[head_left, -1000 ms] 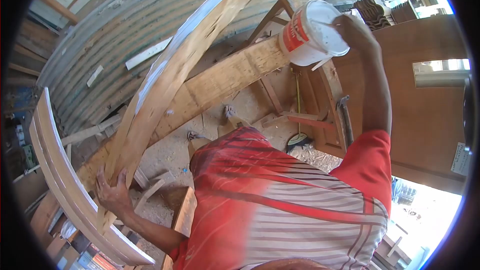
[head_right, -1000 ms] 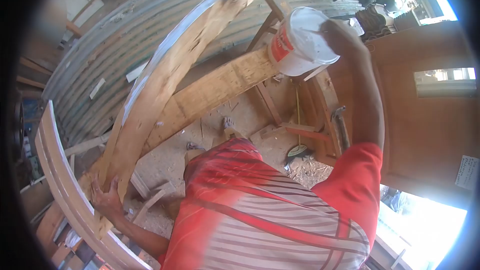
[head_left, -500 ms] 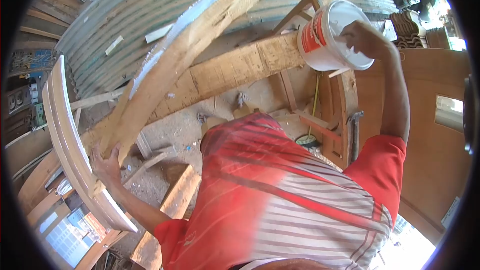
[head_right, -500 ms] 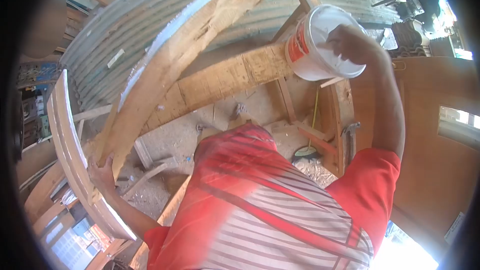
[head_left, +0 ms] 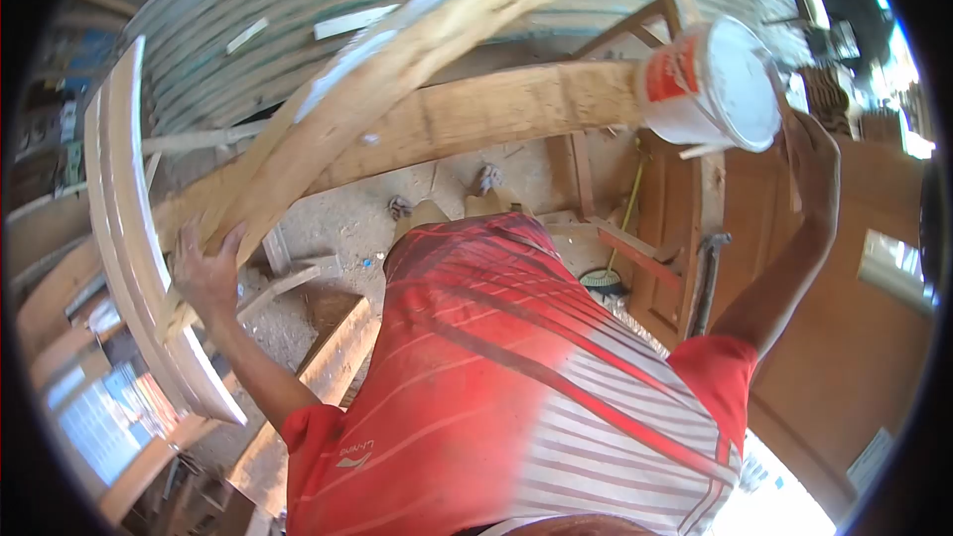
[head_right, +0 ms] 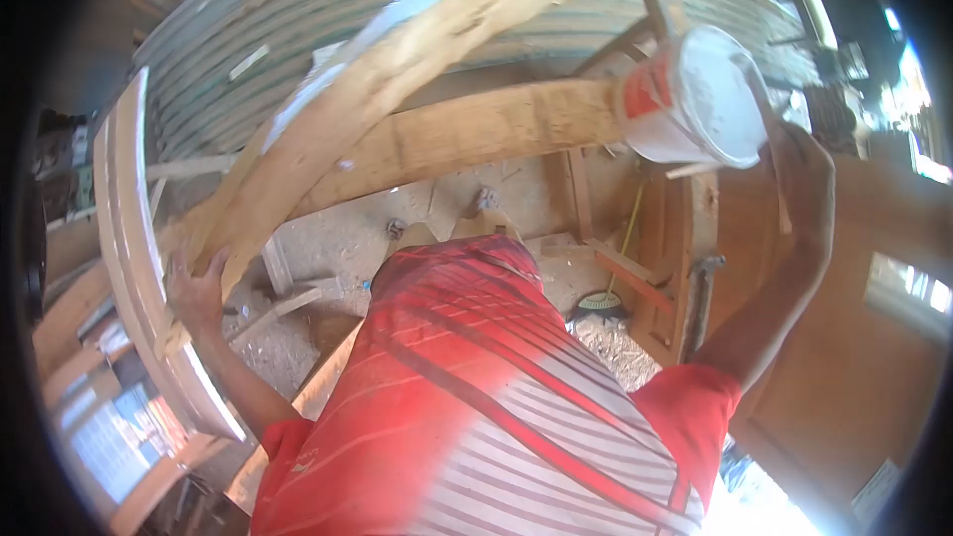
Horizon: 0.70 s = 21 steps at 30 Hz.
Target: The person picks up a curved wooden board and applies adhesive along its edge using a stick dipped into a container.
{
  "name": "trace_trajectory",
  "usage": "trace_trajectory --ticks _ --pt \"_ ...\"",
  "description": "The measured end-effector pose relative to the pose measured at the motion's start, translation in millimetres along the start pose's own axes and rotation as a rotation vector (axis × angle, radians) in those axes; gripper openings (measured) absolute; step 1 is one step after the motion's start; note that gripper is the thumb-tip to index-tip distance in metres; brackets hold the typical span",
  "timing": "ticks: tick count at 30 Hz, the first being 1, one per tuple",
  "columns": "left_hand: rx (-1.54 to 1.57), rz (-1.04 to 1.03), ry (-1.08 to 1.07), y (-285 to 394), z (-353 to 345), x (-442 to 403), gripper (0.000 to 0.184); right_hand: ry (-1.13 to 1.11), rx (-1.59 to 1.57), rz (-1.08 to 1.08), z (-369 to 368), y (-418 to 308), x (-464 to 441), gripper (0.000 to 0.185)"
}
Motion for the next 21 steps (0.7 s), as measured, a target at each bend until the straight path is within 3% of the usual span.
trace_trajectory --ticks 2,5,8,15,18,21 --pt "0.071 -0.026 0.031 -0.2 -0.2 0.3 0.065 0.001 -0.039 -0.018 -6.1 -15.5 17.9 0.031" --pt "0.137 -0.038 0.030 11.8 16.6 -2.3 0.064 -0.095 -0.211 0.190 -46.8 -76.6 58.8 0.035" --pt "0.276 -0.084 -0.095 -2.6 23.1 -1.5 0.066 -0.233 -0.277 0.266 -105.9 -144.7 102.0 0.036" --pt "0.260 -0.178 -0.090 -55.2 27.8 10.4 0.055 -0.693 -0.354 0.343 -267.6 -231.2 152.3 0.030" --pt "0.292 -0.233 -0.031 -73.4 27.5 17.3 0.054 -0.643 -0.219 0.436 -298.4 -259.7 178.2 0.031" --pt "0.337 -0.232 -0.011 -78.2 23.7 21.6 0.055 -0.378 -0.021 0.547 -304.9 -273.2 191.3 0.027"
Point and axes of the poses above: each hand's wrist, its own x-axis away from the middle knuckle, its own z-axis out of the back of the hand, y = z × x, the point moved 4 cm from there along -x, towards the middle knuckle, and after that the axes turned 9 degrees about -z, right-handed, at the moved point
